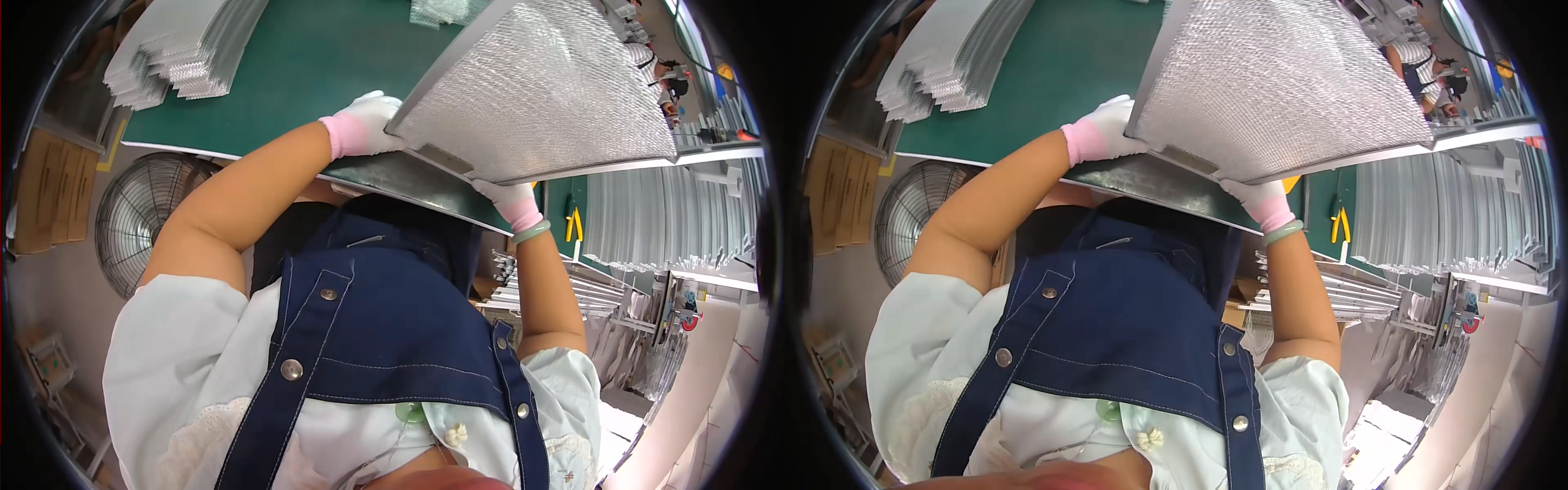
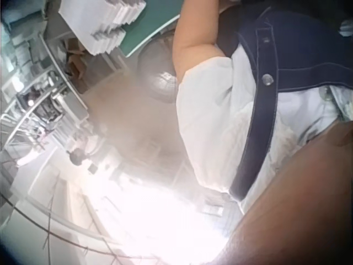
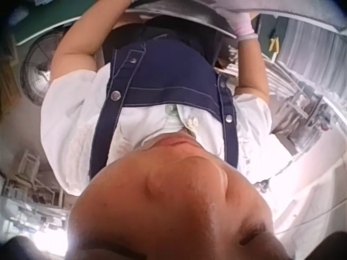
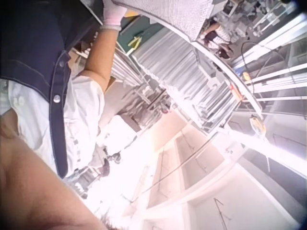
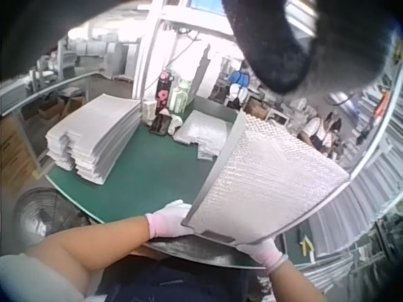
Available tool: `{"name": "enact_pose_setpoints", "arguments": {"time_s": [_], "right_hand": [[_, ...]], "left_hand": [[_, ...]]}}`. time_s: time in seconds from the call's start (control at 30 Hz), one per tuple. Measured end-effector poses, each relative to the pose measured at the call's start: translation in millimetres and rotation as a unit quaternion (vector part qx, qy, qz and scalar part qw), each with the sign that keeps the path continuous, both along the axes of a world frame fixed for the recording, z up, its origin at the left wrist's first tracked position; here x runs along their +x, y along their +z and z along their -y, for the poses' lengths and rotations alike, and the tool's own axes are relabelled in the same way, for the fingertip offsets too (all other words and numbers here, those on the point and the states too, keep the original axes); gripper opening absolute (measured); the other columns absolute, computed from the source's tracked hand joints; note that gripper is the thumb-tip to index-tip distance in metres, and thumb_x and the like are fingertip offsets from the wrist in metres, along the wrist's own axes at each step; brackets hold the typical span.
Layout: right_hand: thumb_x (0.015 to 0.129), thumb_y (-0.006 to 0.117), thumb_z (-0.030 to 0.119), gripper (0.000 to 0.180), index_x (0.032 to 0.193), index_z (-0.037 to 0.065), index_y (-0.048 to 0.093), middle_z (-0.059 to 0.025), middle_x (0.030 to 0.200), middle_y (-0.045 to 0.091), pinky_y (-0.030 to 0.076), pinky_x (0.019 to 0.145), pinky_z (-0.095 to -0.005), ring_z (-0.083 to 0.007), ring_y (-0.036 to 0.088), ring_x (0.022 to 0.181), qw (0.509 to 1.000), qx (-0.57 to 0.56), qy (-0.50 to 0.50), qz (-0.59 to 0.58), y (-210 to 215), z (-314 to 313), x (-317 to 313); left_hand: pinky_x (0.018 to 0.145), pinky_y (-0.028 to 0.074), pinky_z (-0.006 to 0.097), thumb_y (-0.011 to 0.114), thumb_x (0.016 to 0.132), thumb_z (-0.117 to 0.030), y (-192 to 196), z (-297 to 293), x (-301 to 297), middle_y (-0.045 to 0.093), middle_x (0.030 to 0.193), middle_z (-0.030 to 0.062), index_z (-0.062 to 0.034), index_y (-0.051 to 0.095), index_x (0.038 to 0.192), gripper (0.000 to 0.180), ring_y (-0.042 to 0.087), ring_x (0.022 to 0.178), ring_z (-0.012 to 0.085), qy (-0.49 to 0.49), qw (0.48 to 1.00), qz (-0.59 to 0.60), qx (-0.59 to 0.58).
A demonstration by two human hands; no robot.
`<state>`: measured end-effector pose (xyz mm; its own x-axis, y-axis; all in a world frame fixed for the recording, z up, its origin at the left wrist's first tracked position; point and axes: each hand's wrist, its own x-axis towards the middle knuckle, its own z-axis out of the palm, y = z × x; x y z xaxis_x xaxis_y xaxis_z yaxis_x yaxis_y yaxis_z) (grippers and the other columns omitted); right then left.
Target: The person assembles metal mesh panels into rectangular frames. They place a mesh sheet on a workbench, position a plastic insert, and fit metal rails around the edges. The person then uses a handheld riveting tool to secure the rails to the mesh at the corners. The process is repeated for multiple units, with finished frames stacked on the table.
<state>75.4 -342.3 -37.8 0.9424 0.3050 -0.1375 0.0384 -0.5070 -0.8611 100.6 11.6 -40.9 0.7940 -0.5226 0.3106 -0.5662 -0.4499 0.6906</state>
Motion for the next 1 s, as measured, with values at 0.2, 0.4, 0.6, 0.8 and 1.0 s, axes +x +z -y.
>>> {"name": "enact_pose_setpoints", "arguments": {"time_s": [0.2,0.4,0.6,0.8,1.0], "right_hand": [[0.074,0.082,0.008,0.048,0.119,0.0,0.065,-0.0097,0.115,0.071,0.052,0.094,-0.0323,-0.0217,0.066,0.108,0.997,-0.059,0.047,-0.022,16.0,-13.5,10.8],[0.072,0.083,0.009,0.056,0.124,0.0,0.063,-0.011,0.114,0.071,0.052,0.094,-0.0327,-0.0203,0.066,0.106,0.991,-0.133,-0.018,-0.013,33.7,-15.5,-1.4],[0.083,0.08,0.016,0.046,0.121,-0.004,0.064,-0.0112,0.115,0.07,0.048,0.098,-0.0332,-0.0185,0.064,0.108,0.969,0.209,-0.103,0.079,137.4,-26.4,-6.0],[0.095,0.068,0.014,0.025,0.114,-0.001,0.06,-0.0096,0.106,0.069,0.05,0.089,-0.0316,-0.0157,0.065,0.096,0.884,0.376,-0.083,0.265,209.7,-31.8,19.3],[0.094,0.069,0.008,0.021,0.112,0.0,0.061,-0.0033,0.102,0.065,0.047,0.086,-0.0252,-0.0093,0.059,0.092,0.842,0.346,-0.178,0.375,194.1,-47.5,22.4]], "left_hand": [[0.115,0.033,0.042,0.073,0.087,-0.022,31.2,-6.4,10.6,0.065,0.128,0.0122,-0.0092,0.063,0.13,0.046,0.058,0.123,0.0269,-0.051,0.993,-0.103,0.027],[0.09,0.05,0.029,0.07,0.093,-0.021,215.6,31.7,0.7,0.069,0.112,0.0061,0.0002,0.063,0.121,0.036,0.062,0.1,0.0113,-0.068,0.92,-0.118,-0.366],[0.093,0.048,0.029,0.068,0.094,-0.019,213.4,35.8,31.6,0.069,0.112,0.0077,0.0026,0.063,0.118,0.033,0.062,0.102,0.0115,-0.058,0.925,-0.058,-0.371],[0.094,0.048,0.029,0.065,0.096,-0.014,210.1,34.8,31.3,0.068,0.113,0.0062,0.0025,0.06,0.122,0.031,0.062,0.102,0.0113,-0.072,0.923,-0.107,-0.363],[0.094,0.048,0.029,0.063,0.097,-0.011,212.4,40.3,24.1,0.068,0.114,0.0051,0.0016,0.06,0.123,0.029,0.061,0.102,0.0114,-0.06,0.927,-0.086,-0.36]]}}
